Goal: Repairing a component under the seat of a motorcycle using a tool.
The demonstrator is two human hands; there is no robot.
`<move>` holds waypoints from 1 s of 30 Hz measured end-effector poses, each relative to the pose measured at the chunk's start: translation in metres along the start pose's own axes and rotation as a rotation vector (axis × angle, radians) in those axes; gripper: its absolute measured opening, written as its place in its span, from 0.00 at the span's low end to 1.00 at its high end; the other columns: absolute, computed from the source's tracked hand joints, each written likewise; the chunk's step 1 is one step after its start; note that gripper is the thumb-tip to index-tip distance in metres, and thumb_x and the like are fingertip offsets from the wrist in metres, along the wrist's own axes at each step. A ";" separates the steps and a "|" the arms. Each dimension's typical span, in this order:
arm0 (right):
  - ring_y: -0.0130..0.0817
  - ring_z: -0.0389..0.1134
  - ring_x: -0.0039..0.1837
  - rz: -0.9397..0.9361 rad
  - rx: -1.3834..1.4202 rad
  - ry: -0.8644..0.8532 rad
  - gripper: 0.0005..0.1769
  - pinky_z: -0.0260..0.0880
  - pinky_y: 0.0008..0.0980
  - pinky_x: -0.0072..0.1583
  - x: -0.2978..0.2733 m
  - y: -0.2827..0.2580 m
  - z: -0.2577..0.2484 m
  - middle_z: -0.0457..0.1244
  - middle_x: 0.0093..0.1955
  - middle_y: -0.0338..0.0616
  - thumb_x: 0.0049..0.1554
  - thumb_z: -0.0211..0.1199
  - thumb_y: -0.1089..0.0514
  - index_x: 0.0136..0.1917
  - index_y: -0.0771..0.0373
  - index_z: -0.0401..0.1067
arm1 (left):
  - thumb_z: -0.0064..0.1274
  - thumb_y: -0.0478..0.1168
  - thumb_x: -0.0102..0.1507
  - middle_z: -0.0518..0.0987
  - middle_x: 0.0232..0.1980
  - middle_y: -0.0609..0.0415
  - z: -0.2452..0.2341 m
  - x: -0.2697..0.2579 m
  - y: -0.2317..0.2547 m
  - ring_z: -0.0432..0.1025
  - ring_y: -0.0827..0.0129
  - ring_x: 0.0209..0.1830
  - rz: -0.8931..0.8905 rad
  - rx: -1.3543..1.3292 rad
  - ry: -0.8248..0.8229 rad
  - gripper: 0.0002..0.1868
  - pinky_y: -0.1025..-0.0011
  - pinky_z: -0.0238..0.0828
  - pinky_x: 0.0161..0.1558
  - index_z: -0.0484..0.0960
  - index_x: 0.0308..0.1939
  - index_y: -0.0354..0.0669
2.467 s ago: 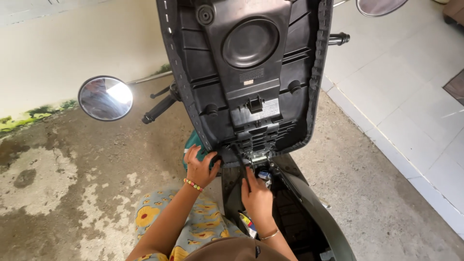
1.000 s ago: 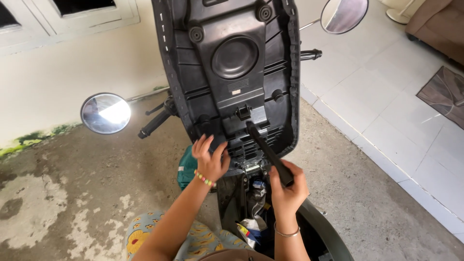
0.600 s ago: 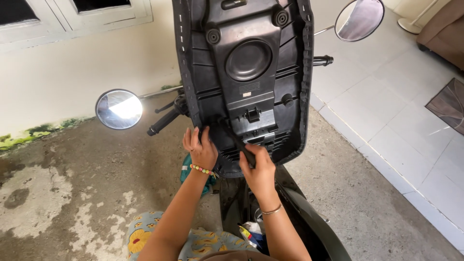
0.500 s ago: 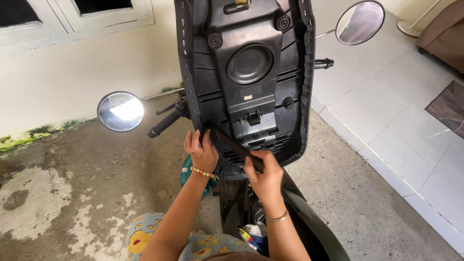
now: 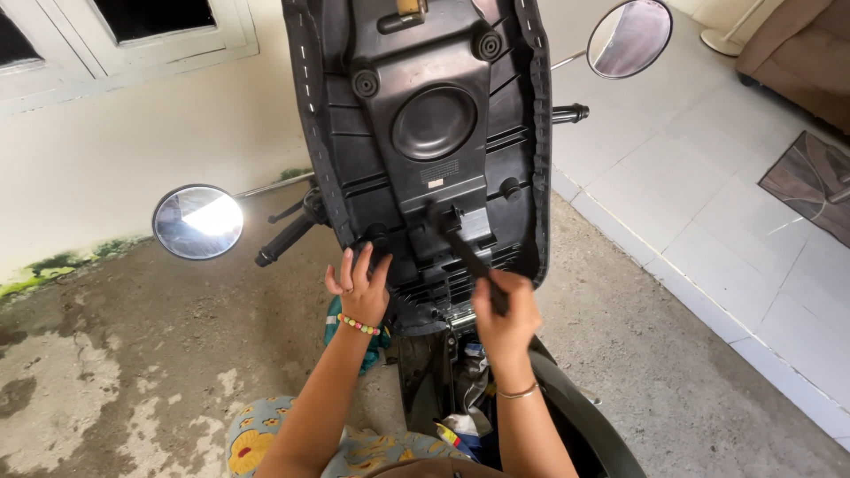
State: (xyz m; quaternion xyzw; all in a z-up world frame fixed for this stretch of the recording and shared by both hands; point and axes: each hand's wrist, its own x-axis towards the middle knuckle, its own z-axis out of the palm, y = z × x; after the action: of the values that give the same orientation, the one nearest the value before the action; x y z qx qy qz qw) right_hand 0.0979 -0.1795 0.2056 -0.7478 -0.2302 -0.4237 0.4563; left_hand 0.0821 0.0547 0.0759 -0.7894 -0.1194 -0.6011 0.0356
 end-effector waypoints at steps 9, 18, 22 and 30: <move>0.38 0.71 0.42 0.048 -0.170 0.047 0.13 0.73 0.32 0.45 -0.010 0.030 -0.010 0.69 0.45 0.48 0.56 0.73 0.64 0.50 0.66 0.71 | 0.54 0.30 0.67 0.70 0.74 0.58 -0.003 0.000 -0.007 0.52 0.58 0.80 0.033 -0.148 -0.082 0.12 0.47 0.44 0.73 0.88 0.43 0.54; 0.42 0.71 0.44 0.090 -0.161 -0.007 0.13 0.72 0.34 0.48 -0.030 0.018 -0.031 0.68 0.45 0.48 0.53 0.73 0.65 0.49 0.64 0.72 | 0.46 0.28 0.69 0.72 0.72 0.55 -0.002 -0.001 -0.007 0.54 0.60 0.79 0.023 -0.103 -0.077 0.17 0.48 0.48 0.73 0.88 0.45 0.56; 0.39 0.71 0.42 0.102 -0.226 0.067 0.11 0.71 0.33 0.46 -0.007 0.056 -0.043 0.68 0.44 0.46 0.55 0.72 0.66 0.50 0.65 0.72 | 0.45 0.27 0.68 0.73 0.71 0.52 -0.004 0.000 -0.007 0.56 0.58 0.78 0.025 -0.113 -0.073 0.18 0.46 0.48 0.71 0.88 0.45 0.55; 0.38 0.72 0.42 0.143 -0.173 -0.077 0.11 0.72 0.33 0.45 0.005 0.066 -0.049 0.68 0.45 0.47 0.51 0.74 0.65 0.46 0.63 0.73 | 0.45 0.28 0.70 0.75 0.69 0.51 0.003 -0.002 -0.009 0.57 0.59 0.78 0.034 -0.105 -0.025 0.17 0.47 0.49 0.71 0.88 0.44 0.54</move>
State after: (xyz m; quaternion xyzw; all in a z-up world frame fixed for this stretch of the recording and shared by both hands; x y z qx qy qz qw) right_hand 0.1281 -0.2543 0.1888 -0.8145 -0.1562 -0.3794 0.4101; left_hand 0.0824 0.0642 0.0727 -0.7997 -0.0746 -0.5958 0.0030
